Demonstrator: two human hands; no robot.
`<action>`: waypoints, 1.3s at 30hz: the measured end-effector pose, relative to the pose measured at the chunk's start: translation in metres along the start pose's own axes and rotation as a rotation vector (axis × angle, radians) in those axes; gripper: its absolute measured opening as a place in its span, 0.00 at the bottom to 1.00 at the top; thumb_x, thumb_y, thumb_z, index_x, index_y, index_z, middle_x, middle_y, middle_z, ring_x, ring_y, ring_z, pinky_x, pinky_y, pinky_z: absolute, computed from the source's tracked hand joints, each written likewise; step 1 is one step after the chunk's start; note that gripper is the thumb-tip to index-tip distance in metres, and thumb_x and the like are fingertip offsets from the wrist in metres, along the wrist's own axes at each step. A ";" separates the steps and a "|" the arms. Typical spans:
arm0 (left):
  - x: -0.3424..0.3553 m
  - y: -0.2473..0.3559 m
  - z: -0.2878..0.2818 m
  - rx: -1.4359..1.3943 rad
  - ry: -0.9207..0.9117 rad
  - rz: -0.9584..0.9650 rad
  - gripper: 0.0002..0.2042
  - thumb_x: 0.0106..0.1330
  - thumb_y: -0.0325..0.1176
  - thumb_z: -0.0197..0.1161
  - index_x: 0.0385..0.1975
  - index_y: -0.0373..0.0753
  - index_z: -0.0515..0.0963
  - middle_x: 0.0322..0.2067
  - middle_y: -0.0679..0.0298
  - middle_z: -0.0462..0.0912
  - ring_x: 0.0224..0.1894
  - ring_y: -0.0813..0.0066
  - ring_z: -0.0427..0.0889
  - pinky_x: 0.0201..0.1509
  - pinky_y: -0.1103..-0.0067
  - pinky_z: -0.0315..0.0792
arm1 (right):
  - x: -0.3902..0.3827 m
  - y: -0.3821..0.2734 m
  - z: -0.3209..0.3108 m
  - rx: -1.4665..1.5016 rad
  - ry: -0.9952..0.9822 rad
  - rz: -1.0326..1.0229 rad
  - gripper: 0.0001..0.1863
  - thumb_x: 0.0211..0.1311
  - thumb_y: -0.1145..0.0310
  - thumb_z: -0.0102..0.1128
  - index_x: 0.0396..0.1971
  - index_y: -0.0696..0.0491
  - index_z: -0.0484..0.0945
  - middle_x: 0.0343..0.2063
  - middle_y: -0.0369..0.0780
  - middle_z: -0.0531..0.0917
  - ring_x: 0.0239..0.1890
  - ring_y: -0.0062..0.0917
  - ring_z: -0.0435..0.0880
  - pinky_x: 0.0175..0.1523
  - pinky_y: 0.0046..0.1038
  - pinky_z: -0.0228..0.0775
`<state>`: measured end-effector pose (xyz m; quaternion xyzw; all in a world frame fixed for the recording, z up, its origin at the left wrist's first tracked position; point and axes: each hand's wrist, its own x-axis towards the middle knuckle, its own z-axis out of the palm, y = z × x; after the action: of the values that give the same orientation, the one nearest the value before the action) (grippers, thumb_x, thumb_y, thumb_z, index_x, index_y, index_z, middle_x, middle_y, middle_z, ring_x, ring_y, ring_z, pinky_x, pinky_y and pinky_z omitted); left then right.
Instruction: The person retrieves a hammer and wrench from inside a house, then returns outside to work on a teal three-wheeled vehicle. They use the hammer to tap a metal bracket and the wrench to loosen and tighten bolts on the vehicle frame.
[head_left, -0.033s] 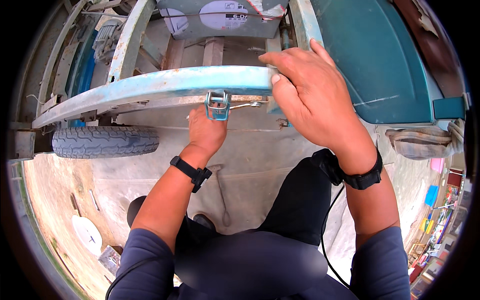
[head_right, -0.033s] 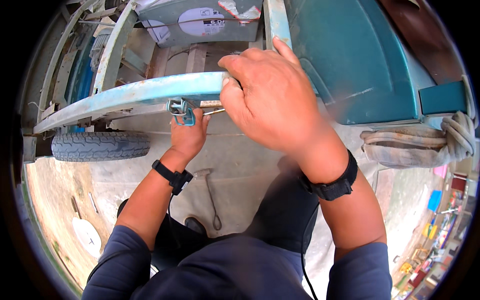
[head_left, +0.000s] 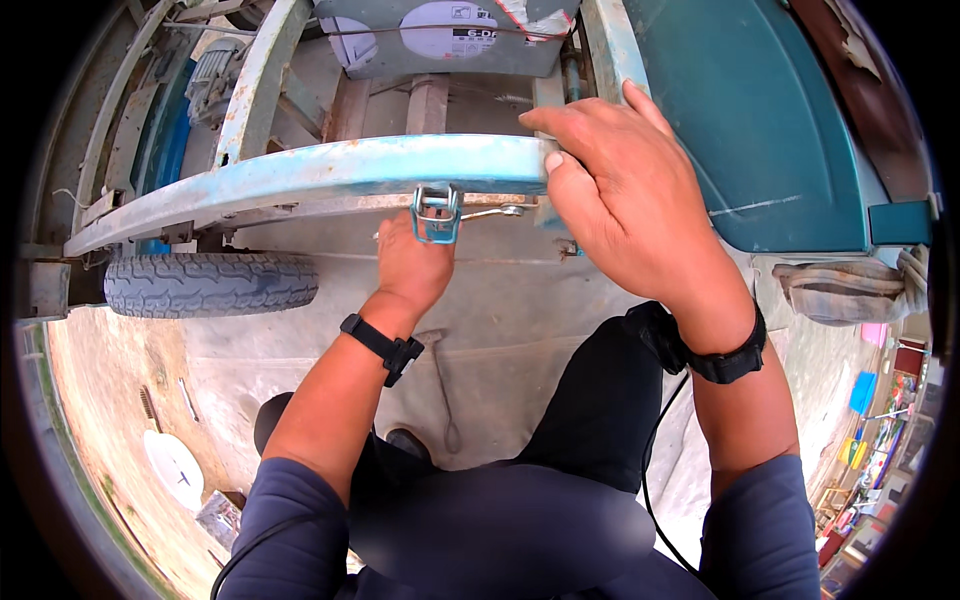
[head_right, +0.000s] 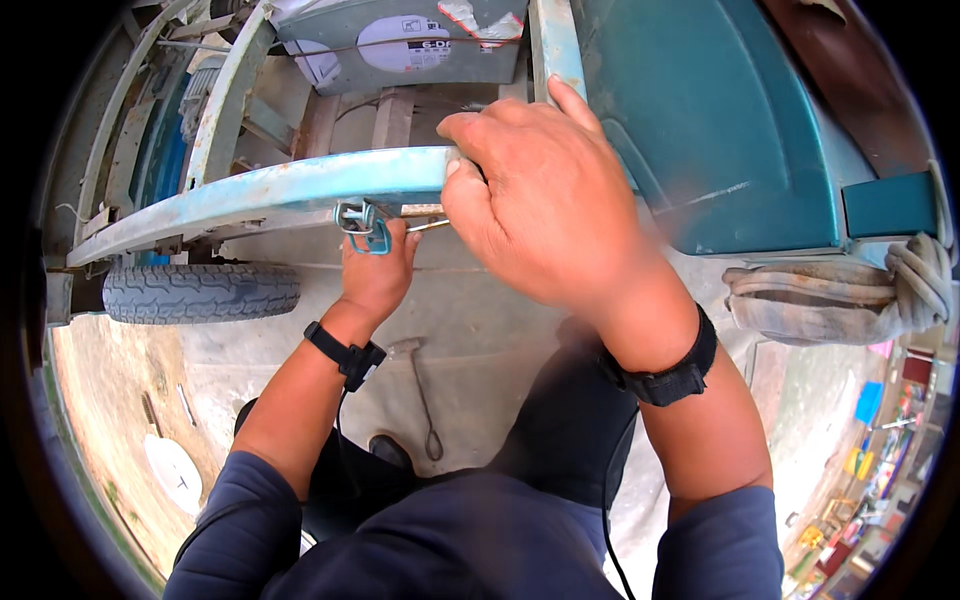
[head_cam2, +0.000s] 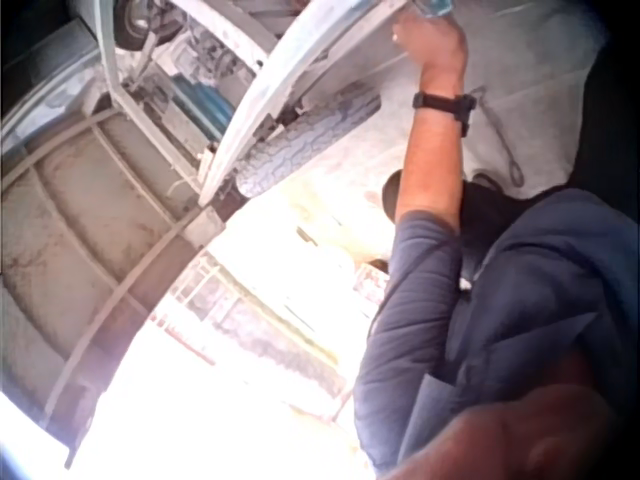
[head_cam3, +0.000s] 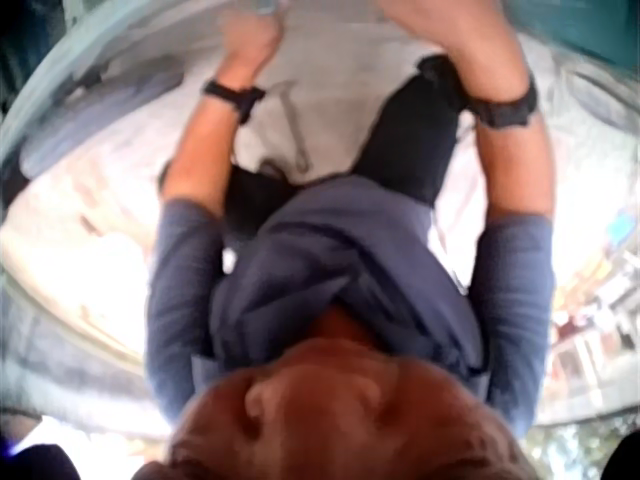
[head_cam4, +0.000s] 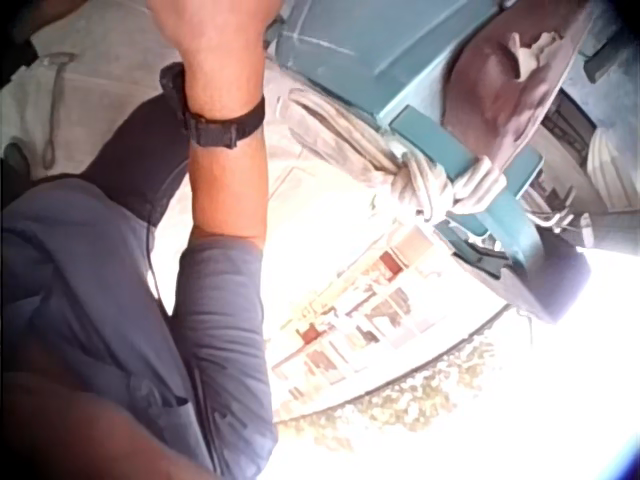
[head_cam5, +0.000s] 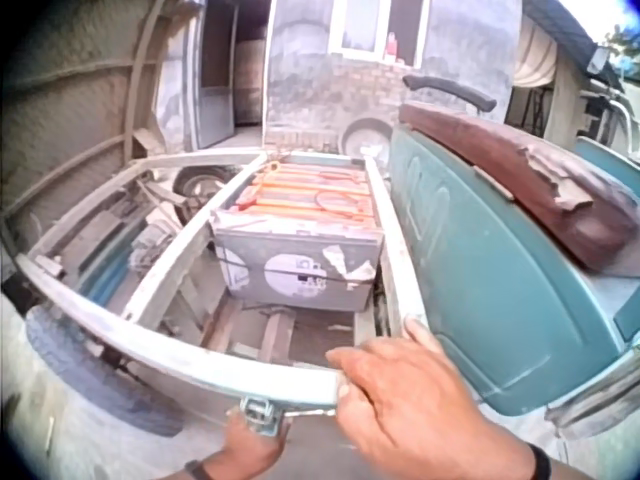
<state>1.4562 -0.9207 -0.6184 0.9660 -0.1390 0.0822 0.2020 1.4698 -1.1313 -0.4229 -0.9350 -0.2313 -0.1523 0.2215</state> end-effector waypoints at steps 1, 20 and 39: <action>0.000 0.000 0.002 0.003 0.004 0.000 0.06 0.67 0.37 0.63 0.36 0.43 0.81 0.33 0.56 0.82 0.37 0.54 0.79 0.41 0.61 0.67 | 0.000 0.001 0.000 -0.001 -0.001 -0.003 0.15 0.62 0.65 0.52 0.43 0.56 0.82 0.34 0.43 0.83 0.44 0.42 0.81 0.68 0.52 0.59; -0.011 -0.029 0.066 -0.410 -0.066 -0.025 0.09 0.71 0.37 0.61 0.35 0.39 0.77 0.36 0.55 0.80 0.39 0.48 0.78 0.40 0.57 0.72 | -0.003 -0.003 -0.002 0.001 -0.075 0.019 0.16 0.65 0.67 0.49 0.49 0.55 0.79 0.35 0.42 0.81 0.43 0.42 0.81 0.70 0.54 0.56; 0.002 -0.033 0.037 -0.309 -0.398 0.048 0.06 0.72 0.32 0.57 0.38 0.36 0.76 0.34 0.52 0.84 0.38 0.49 0.82 0.42 0.63 0.74 | -0.004 0.003 0.008 -0.049 0.057 0.007 0.19 0.62 0.62 0.47 0.41 0.55 0.85 0.35 0.45 0.85 0.46 0.41 0.82 0.72 0.47 0.57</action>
<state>1.4722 -0.9079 -0.6634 0.9172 -0.2098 -0.1272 0.3141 1.4696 -1.1314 -0.4323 -0.9362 -0.2178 -0.1838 0.2058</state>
